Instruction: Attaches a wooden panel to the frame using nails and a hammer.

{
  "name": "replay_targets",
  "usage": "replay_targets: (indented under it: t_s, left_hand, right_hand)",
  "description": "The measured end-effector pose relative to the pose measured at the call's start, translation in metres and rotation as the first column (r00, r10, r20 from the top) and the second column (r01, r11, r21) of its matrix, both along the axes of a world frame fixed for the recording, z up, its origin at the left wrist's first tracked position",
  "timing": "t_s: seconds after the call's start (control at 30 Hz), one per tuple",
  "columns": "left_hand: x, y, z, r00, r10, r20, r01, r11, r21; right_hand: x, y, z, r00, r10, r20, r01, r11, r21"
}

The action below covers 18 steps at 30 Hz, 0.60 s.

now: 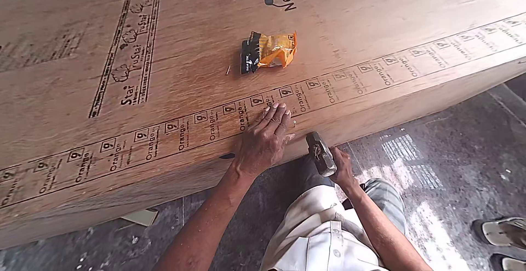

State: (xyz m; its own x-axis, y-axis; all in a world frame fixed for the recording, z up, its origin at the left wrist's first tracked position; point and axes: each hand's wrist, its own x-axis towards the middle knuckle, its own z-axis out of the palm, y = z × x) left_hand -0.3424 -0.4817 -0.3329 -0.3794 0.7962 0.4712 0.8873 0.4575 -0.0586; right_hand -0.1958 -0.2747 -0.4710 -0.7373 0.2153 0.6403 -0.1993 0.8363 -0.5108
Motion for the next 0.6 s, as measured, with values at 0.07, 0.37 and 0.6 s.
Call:
replay_targets:
  t_s: [0.07,0.37,0.6]
  left_hand:
    - [0.001,0.0,0.0,1.0,0.001,0.004,-0.001,1.0,0.0]
    - [0.001,0.001,0.001,1.0,0.003,0.012,-0.003,1.0,0.006]
    - [0.001,0.001,0.003,0.999,0.005,0.04,-0.005,1.0,0.008]
  right_hand:
    - [0.002,-0.001,0.0,1.0,0.005,0.005,-0.005,1.0,-0.001]
    - [0.017,-0.01,0.013,0.999,0.043,0.03,-0.037,0.981,-0.192]
    - [0.04,0.001,0.076,0.944,0.33,-0.018,-0.254,0.69,-0.677]
